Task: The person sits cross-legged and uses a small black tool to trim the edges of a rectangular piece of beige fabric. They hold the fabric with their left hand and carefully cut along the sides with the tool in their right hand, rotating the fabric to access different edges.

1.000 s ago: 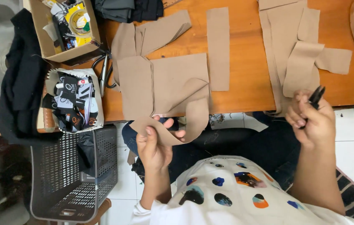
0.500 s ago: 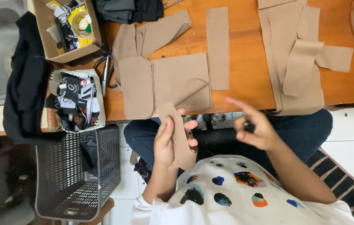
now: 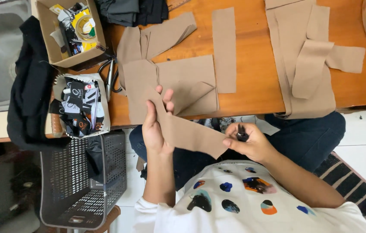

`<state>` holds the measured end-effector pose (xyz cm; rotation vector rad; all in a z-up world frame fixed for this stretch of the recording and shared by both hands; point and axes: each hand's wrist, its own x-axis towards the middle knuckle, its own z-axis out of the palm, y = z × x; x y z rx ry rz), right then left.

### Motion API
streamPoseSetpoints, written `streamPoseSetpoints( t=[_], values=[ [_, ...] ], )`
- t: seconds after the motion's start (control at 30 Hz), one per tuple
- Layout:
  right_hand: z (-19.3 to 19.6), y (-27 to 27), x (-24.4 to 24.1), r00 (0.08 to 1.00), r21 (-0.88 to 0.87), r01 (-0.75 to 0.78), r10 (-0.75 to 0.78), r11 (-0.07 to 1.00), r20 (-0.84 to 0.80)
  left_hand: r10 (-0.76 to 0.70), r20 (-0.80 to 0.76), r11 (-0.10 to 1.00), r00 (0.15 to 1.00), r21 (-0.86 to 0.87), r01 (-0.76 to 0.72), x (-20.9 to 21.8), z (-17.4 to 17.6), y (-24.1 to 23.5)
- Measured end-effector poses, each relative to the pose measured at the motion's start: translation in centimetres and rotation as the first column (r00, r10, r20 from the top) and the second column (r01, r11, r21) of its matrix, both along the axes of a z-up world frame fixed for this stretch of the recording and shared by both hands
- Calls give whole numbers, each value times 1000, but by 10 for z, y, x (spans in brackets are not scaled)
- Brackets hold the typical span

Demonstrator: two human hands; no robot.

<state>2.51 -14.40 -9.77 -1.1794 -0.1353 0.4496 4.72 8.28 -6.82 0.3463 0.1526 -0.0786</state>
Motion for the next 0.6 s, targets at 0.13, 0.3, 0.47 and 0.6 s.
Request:
streamPoseSetpoints(
  t=[0.13, 0.3, 0.47, 0.6],
  values=[
    [-14, -8, -9, 990, -11, 118, -118, 993, -75, 50, 11, 968, 999, 245, -52, 31, -3, -8],
    [-9, 3, -11, 814, -76, 305, -301, 949, -497, 266, 183, -134, 947, 979, -152, 52, -22, -13],
    [-28, 1, -28, 733, -124, 307, -318, 944, -602, 282, 163, -26, 946, 986, -162, -9, -27, -34],
    [-31, 2, -33, 739, -106, 278, -284, 955, -611, -61, -385, 133, 921, 911, 389, -59, -48, -46]
  ],
)
